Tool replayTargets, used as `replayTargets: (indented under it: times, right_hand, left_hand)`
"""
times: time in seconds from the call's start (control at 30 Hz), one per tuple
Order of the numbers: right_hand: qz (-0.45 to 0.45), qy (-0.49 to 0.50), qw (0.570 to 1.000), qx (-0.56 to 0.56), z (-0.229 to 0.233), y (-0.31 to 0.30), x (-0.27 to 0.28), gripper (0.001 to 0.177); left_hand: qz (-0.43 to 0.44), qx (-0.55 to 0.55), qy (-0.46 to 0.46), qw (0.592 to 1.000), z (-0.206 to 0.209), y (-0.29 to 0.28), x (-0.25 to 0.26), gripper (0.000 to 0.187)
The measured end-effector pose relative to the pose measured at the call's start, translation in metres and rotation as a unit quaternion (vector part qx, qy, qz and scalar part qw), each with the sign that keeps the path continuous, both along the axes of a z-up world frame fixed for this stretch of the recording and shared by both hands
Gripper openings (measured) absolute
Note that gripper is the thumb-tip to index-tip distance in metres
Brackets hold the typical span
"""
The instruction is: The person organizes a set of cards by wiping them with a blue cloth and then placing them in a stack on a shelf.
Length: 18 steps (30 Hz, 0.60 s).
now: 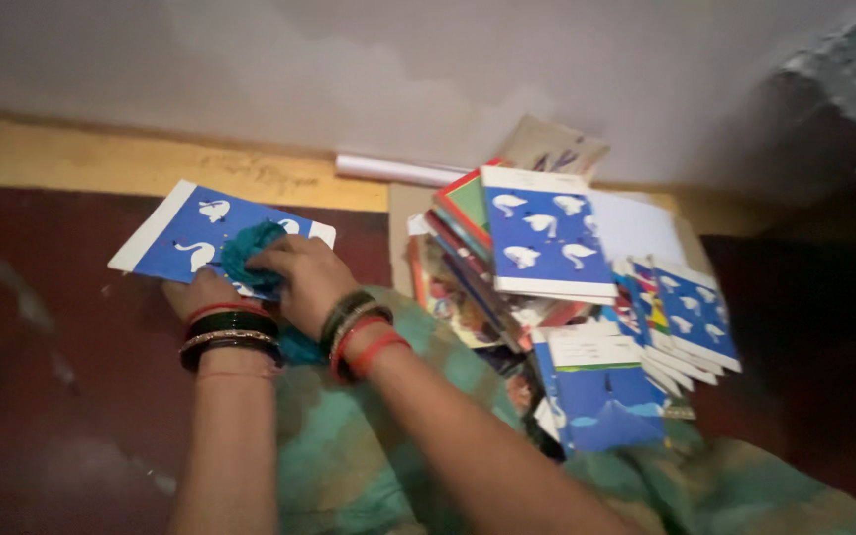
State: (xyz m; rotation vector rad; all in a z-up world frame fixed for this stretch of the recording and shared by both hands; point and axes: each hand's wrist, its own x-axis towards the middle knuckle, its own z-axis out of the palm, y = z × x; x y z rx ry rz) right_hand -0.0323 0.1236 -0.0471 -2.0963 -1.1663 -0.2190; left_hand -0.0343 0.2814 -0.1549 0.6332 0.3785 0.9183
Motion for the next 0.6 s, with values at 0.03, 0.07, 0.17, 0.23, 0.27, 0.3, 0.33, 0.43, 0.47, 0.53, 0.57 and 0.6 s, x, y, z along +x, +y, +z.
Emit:
replayTargets:
  times: [0.03, 0.07, 0.17, 0.23, 0.27, 0.3, 0.33, 0.43, 0.47, 0.53, 0.57, 0.6]
  right_hand:
    - [0.015, -0.009, 1.000, -0.011, -0.011, 0.013, 0.005, 0.047]
    - [0.027, -0.017, 0.999, -0.021, -0.021, 0.024, 0.008, 0.051]
    - [0.030, 0.041, 0.995, -0.088, -0.048, 0.052, 0.010, 0.052]
    - [0.018, 0.071, 0.988, -0.135, -0.063, 0.058, 0.006, 0.050]
    - [0.013, 0.085, 0.984, -0.158, -0.070, 0.061, 0.005, 0.050]
    - [0.018, 0.085, 0.976, -0.197, -0.075, 0.064, 0.006, 0.055]
    - [0.023, 0.083, 0.968, -0.237, -0.080, 0.068, 0.010, 0.061]
    - [0.029, 0.091, 0.967, -0.235, -0.089, 0.070, 0.014, 0.053]
    - [0.027, 0.095, 0.972, -0.214, -0.088, 0.069, 0.015, 0.047]
    - [0.002, 0.167, 0.973, -0.158, -0.080, 0.065, 0.015, 0.043]
    - [-0.011, 0.202, 0.971, -0.129, -0.073, 0.063, 0.014, 0.042]
    - [-0.026, 0.219, 0.971, -0.097, -0.065, 0.061, 0.013, 0.040]
  left_hand:
    - [-0.018, -0.023, 0.028, 0.999, -0.009, 0.008, -0.010, 0.028]
    - [-0.039, -0.045, 0.057, 0.997, -0.016, 0.013, -0.018, 0.030]
    - [-0.031, -0.099, 0.047, 0.994, -0.035, 0.025, -0.032, 0.028]
    - [0.022, -0.095, 0.132, 0.986, -0.040, 0.031, -0.039, 0.029]
    - [0.050, -0.091, 0.184, 0.977, -0.040, 0.031, -0.043, 0.031]
    - [0.091, -0.058, 0.276, 0.955, -0.039, 0.028, -0.044, 0.034]
    - [0.126, -0.025, 0.367, 0.921, -0.037, 0.023, -0.045, 0.037]
    - [0.167, 0.078, 0.527, 0.829, -0.029, 0.004, -0.040, 0.049]
    - [0.169, 0.107, 0.549, 0.812, -0.029, -0.005, -0.041, 0.053]
    - [0.158, 0.151, 0.456, 0.863, -0.031, -0.016, -0.035, 0.062]
    - [0.158, 0.160, 0.390, 0.893, -0.030, -0.019, -0.030, 0.059]
    - [0.129, 0.176, 0.377, 0.900, -0.026, -0.020, -0.027, 0.052]
